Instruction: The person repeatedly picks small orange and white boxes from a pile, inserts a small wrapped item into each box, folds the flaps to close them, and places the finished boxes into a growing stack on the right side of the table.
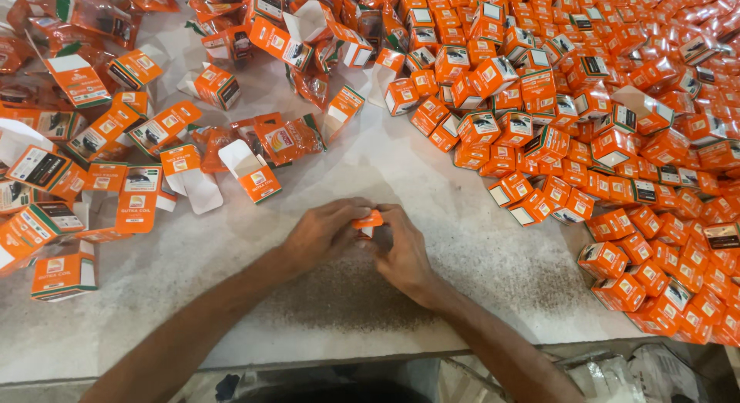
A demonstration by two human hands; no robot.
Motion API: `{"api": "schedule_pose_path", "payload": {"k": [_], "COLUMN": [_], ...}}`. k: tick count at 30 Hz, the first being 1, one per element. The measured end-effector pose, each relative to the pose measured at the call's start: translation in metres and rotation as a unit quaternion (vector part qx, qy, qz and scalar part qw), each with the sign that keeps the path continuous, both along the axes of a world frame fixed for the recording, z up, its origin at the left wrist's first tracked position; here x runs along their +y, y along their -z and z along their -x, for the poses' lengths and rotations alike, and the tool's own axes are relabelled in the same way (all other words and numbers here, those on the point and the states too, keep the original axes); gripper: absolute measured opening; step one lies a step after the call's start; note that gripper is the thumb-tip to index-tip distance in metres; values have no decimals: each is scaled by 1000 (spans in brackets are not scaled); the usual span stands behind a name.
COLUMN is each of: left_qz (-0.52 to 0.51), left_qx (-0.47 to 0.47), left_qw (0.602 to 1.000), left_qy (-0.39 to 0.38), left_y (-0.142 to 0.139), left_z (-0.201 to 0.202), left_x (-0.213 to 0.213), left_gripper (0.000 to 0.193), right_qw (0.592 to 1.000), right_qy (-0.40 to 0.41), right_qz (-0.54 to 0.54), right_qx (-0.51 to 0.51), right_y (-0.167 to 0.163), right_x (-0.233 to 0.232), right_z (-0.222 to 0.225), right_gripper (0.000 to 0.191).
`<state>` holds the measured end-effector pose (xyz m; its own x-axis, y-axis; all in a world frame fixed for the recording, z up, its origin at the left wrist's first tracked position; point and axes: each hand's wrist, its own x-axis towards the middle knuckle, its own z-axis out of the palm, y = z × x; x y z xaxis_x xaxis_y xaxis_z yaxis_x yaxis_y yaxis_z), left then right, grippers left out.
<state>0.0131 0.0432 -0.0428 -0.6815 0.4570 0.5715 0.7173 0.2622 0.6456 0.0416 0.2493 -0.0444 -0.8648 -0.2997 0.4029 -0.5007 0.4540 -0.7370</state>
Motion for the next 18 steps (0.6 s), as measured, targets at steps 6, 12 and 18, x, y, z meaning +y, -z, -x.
{"api": "schedule_pose_path", "payload": {"k": [6,12,18], "left_qz": [64,16,63], "left_qx": [58,-17,51], "left_qw": [996,1000,996], "left_qy": [20,16,33], "left_y": [-4,-3,-7], "left_z": [-5,-6,-10], "left_x": [-11,-9,-12], "left_gripper": [34,25,36], "right_qw": [998,997,998], "right_qy": [-22,-26,-11], "right_qz": [47,43,28], "right_qx": [-42,-62,-59], "right_y": [12,11,11], "right_x": [2,3,4], "right_z": [1,5,3], "right_gripper": [64,62,65]}}
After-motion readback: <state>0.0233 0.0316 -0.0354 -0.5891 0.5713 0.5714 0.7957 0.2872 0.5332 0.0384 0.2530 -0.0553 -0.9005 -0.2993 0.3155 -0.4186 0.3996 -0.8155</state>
